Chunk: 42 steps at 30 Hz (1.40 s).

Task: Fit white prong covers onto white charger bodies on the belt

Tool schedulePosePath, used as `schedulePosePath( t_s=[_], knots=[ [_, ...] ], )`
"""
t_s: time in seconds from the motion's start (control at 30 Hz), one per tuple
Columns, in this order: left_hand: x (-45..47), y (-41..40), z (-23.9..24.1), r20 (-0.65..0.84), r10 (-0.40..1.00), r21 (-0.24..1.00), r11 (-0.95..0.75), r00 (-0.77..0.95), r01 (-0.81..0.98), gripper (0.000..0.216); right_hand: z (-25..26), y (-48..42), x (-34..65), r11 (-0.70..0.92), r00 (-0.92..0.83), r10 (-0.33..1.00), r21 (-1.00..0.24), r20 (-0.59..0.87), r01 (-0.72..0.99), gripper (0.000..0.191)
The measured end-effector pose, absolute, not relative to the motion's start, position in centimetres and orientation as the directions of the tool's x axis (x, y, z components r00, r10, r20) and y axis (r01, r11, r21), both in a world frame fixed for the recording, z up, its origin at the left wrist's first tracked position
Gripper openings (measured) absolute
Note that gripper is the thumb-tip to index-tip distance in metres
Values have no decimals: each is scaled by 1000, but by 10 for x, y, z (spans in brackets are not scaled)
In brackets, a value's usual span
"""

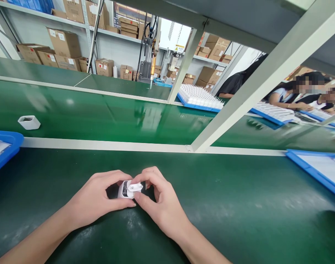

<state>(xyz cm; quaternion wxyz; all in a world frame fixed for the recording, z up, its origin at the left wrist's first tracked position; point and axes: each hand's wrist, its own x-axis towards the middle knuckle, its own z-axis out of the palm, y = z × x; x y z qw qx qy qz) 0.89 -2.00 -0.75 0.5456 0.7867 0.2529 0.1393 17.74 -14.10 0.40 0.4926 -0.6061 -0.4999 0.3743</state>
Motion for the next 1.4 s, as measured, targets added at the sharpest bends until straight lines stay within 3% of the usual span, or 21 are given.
schedulePosePath(
  t_s=[0.3, 0.63, 1.4],
  knots=[
    [8, -21, -7, -51, 542, 924, -294, 839, 245, 25, 10, -141, 178, -9, 278, 957, -950, 82, 312, 9],
    [9, -21, -9, -32, 522, 921, -316, 852, 228, 20, 6, -141, 177, 50, 208, 959, -838, 193, 543, 3],
    [11, -27, -8, -26, 573, 936, -274, 819, 222, 17, -6, -139, 168, 86, 256, 926, -814, 279, 575, 7]
  ],
)
